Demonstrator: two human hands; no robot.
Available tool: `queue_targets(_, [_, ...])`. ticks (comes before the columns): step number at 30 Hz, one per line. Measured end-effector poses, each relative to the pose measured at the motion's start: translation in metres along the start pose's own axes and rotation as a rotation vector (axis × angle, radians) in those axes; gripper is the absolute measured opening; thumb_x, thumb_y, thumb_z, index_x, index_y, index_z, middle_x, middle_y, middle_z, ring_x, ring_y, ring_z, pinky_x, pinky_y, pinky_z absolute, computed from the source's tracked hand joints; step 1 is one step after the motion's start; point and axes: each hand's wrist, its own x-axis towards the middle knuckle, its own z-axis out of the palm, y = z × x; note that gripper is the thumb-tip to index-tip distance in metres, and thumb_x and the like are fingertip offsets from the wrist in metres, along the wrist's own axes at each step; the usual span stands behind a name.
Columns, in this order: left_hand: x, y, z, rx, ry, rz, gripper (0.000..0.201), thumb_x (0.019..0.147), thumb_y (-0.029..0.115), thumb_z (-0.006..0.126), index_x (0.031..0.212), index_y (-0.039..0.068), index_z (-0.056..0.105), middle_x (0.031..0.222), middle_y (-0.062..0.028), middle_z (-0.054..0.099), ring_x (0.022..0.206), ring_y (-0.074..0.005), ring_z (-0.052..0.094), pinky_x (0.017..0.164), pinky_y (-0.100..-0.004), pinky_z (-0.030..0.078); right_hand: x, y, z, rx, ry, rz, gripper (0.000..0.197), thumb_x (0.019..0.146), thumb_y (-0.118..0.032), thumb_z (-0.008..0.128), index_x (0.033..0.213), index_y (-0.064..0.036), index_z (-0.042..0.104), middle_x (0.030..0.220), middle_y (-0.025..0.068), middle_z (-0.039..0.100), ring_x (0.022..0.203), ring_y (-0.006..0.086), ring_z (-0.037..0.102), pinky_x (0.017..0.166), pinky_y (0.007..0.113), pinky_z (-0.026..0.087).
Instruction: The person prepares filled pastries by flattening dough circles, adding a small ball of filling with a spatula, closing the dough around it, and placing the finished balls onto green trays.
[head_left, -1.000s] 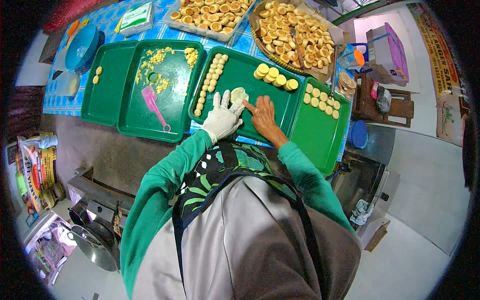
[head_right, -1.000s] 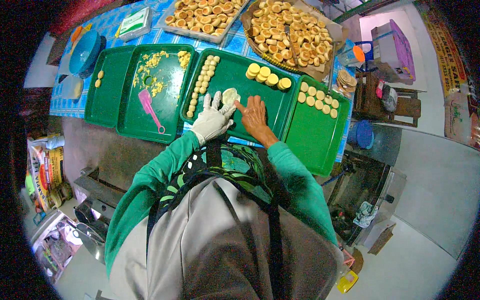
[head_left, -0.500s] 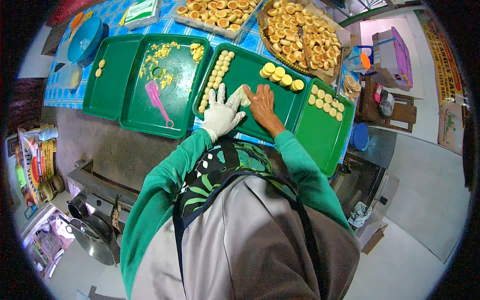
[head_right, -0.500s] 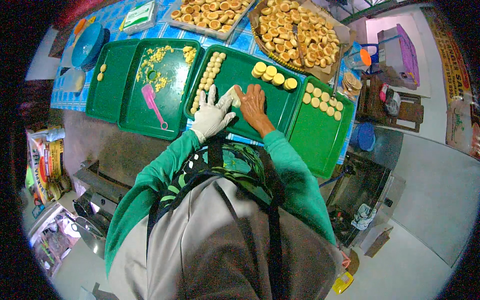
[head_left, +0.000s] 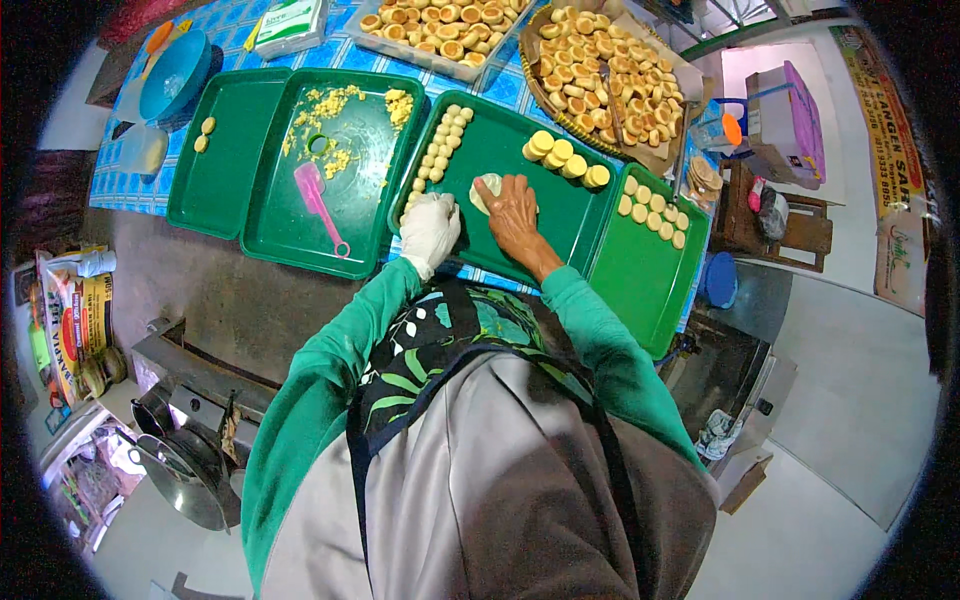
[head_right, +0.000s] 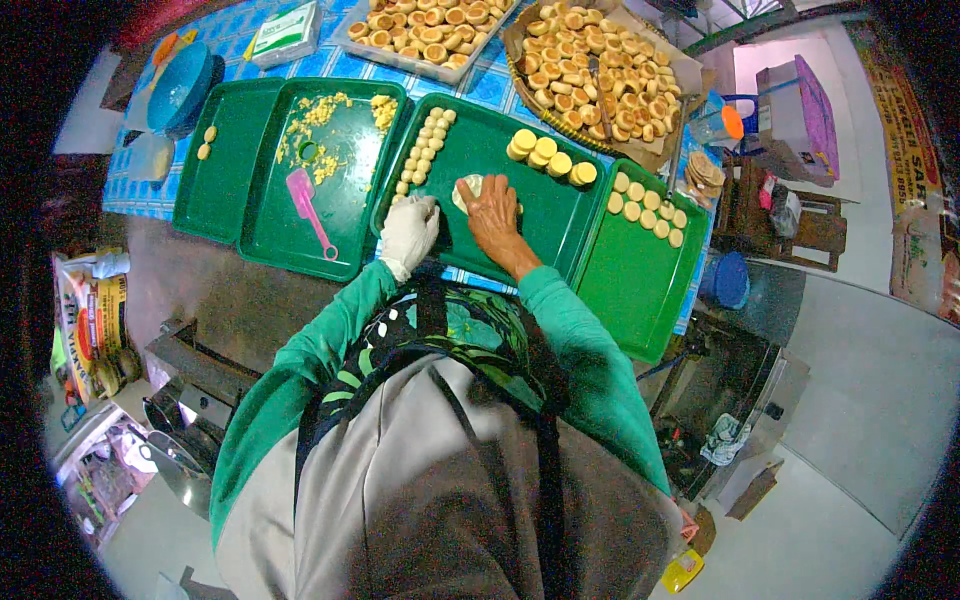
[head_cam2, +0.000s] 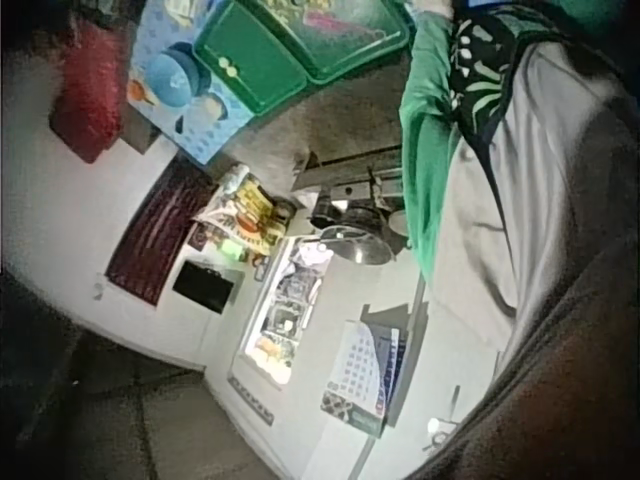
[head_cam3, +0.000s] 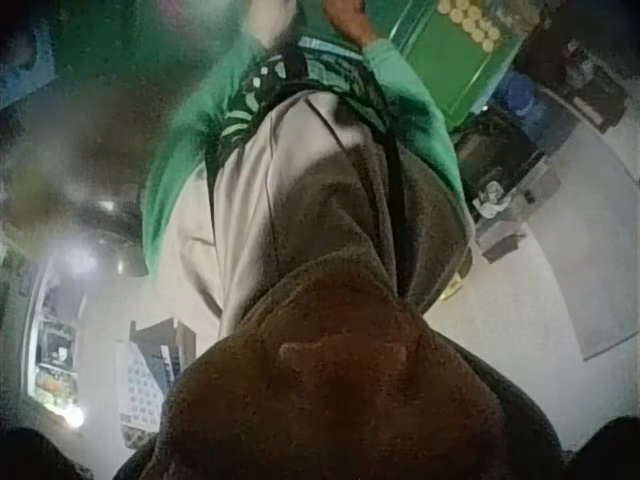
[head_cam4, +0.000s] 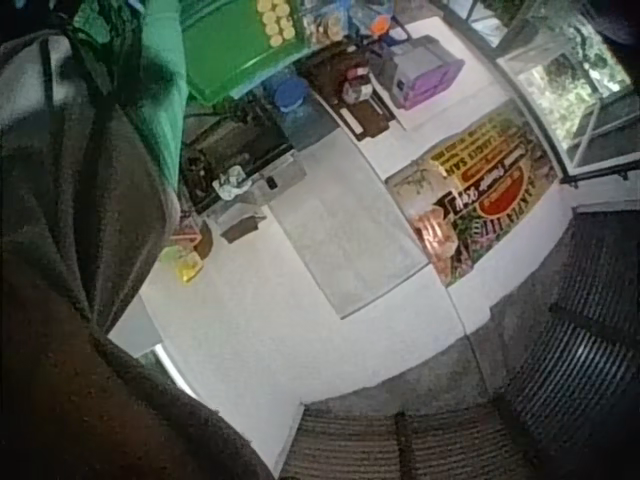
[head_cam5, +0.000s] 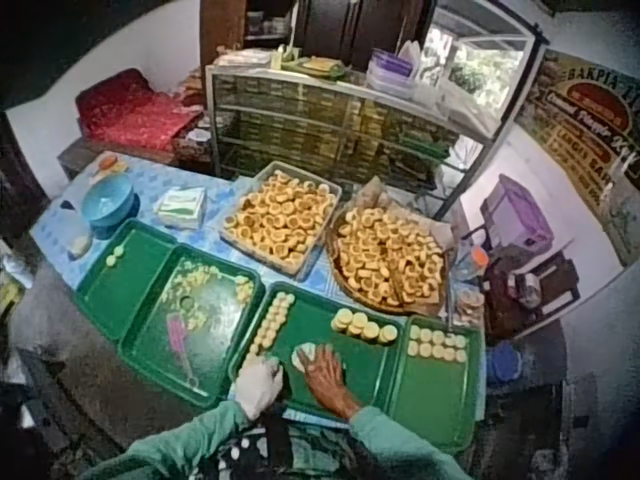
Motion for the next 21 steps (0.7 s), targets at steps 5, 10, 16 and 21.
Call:
queue_targets(5, [0.004,0.007,0.004,-0.026,-0.031,-0.021,0.019,0.087,0.019,0.060,0.080,0.002,0.063,0.080,-0.0212,0.062,0.080,-0.0393,0.062,0.071,-0.0501,0.049,-0.003,-0.007,-0.007,-0.040,0.004,-0.065,0.042,0.080,-0.007,0.058,0.120,-0.0173,0.068,0.094,0.0142,0.053,0.090,0.0303,0.047,0.068,0.042,0.039])
queue_targets(10, [0.013,0.017,0.004,0.032,-0.044,0.013,0.010,0.083,0.014,0.062,0.083,0.004,0.063,0.087,-0.0179,0.062,0.089,-0.0375,0.060,0.075,-0.0492,0.050,0.013,0.014,-0.016,0.208,0.253,0.062,0.047,0.074,-0.007,0.066,0.119,-0.0205,0.068,0.098,0.0135,0.054,0.097,0.0330,0.048,0.075,0.045,0.041])
queue_targets(16, [0.015,0.022,0.018,-0.074,-0.025,-0.048,0.011,0.080,0.015,0.066,0.083,0.004,0.066,0.087,-0.0159,0.059,0.092,-0.0358,0.059,0.077,-0.0471,0.050,0.047,0.084,-0.039,0.069,0.175,0.306,0.052,0.073,-0.018,0.079,0.124,-0.0208,0.065,0.124,0.0175,0.048,0.116,0.0391,0.042,0.095,0.055,0.036])
queue_targets(21, [0.021,0.025,0.028,-0.168,-0.013,-0.177,0.019,0.078,0.021,0.069,0.084,0.003,0.070,0.087,-0.0187,0.066,0.089,-0.0376,0.063,0.078,-0.0459,0.051,0.053,0.111,-0.040,0.090,0.066,0.139,0.052,0.071,-0.013,0.079,0.121,-0.0213,0.067,0.123,0.0175,0.051,0.116,0.0387,0.043,0.095,0.054,0.036])
